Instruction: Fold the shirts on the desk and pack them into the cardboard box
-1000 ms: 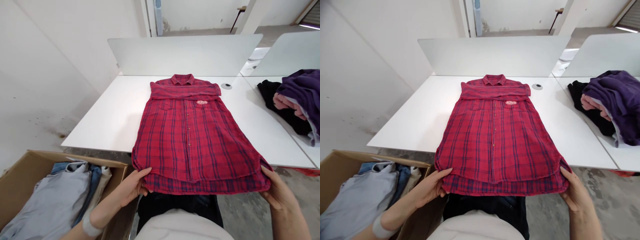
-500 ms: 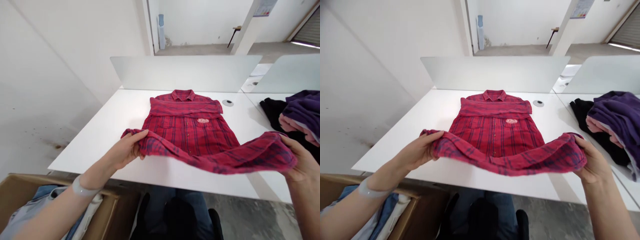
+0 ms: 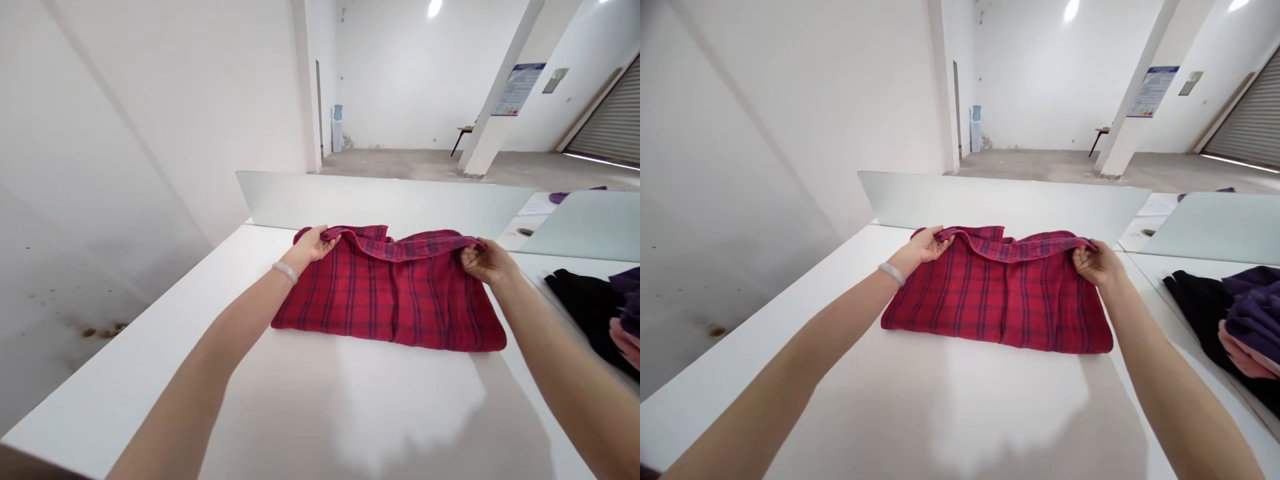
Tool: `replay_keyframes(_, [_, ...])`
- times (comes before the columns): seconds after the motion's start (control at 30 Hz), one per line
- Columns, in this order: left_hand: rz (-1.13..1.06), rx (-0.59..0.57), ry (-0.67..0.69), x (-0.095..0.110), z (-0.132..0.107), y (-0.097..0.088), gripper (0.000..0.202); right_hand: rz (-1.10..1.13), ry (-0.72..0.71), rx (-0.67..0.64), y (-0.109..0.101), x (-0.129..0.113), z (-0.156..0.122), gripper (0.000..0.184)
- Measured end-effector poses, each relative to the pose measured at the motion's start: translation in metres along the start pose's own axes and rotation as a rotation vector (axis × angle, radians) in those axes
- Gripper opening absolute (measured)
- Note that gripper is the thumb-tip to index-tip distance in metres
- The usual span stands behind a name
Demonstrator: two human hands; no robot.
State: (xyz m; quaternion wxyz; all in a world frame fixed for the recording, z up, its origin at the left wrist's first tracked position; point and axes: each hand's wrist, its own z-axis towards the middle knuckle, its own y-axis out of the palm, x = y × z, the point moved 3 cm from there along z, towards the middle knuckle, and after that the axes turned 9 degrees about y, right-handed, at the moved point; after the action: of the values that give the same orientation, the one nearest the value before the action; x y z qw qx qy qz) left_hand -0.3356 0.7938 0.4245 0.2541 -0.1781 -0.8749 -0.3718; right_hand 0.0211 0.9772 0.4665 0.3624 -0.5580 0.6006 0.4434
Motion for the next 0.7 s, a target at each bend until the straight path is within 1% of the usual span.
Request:
replay_keyframes(0.07, [-0.003,0.014,-0.006,-0.011,0.022,0.0,0.032,0.008,0.168,-0.007,0.007,0.026,0.021,0.031])
replay_keyframes(0.1, [0.005,0.011,-0.012,-0.017,0.031,-0.002,0.036,0.014,0.229,0.006,0.008,0.038,0.028,0.033])
replay_keyframes(0.17, [0.032,0.0,-0.027,-0.029,0.046,-0.007,0.046,-0.009,0.282,0.05,0.006,0.059,0.037,0.03])
replay_keyframes(0.2, [0.049,-0.007,-0.032,-0.035,0.052,-0.011,0.049,-0.054,0.275,0.074,0.004,0.067,0.04,0.024])
replay_keyframes(0.27, [0.074,-0.017,-0.039,-0.046,0.063,-0.018,0.051,-0.181,0.216,0.097,0.0,0.077,0.043,0.009])
replay_keyframes(0.3, [0.083,-0.019,-0.037,-0.051,0.067,-0.021,0.048,-0.244,0.179,0.091,-0.001,0.08,0.044,0.006])
replay_keyframes(0.33, [0.099,-0.024,-0.023,-0.056,0.07,-0.023,0.044,-0.292,0.153,0.077,-0.001,0.082,0.044,0.009])
replay_keyframes(0.4, [0.168,-0.075,0.064,-0.063,0.072,-0.023,0.034,-0.347,0.132,0.048,0.002,0.085,0.041,0.014])
replay_keyframes(0.5, [0.398,-0.164,0.3,-0.068,0.065,-0.016,0.021,-0.586,0.016,0.024,0.012,0.08,0.031,0.014])
replay_keyframes(0.6, [0.709,-0.228,0.522,-0.063,0.042,-0.013,0.018,-0.844,-0.16,0.003,0.017,0.068,0.012,0.015])
replay_keyframes(0.67, [0.889,-0.289,0.654,-0.053,0.02,-0.021,0.02,-0.922,-0.229,-0.02,0.008,0.058,-0.003,0.016])
replay_keyframes(0.7, [0.964,-0.302,0.706,-0.047,0.008,-0.029,0.022,-0.954,-0.247,-0.023,-0.001,0.053,-0.011,0.016])
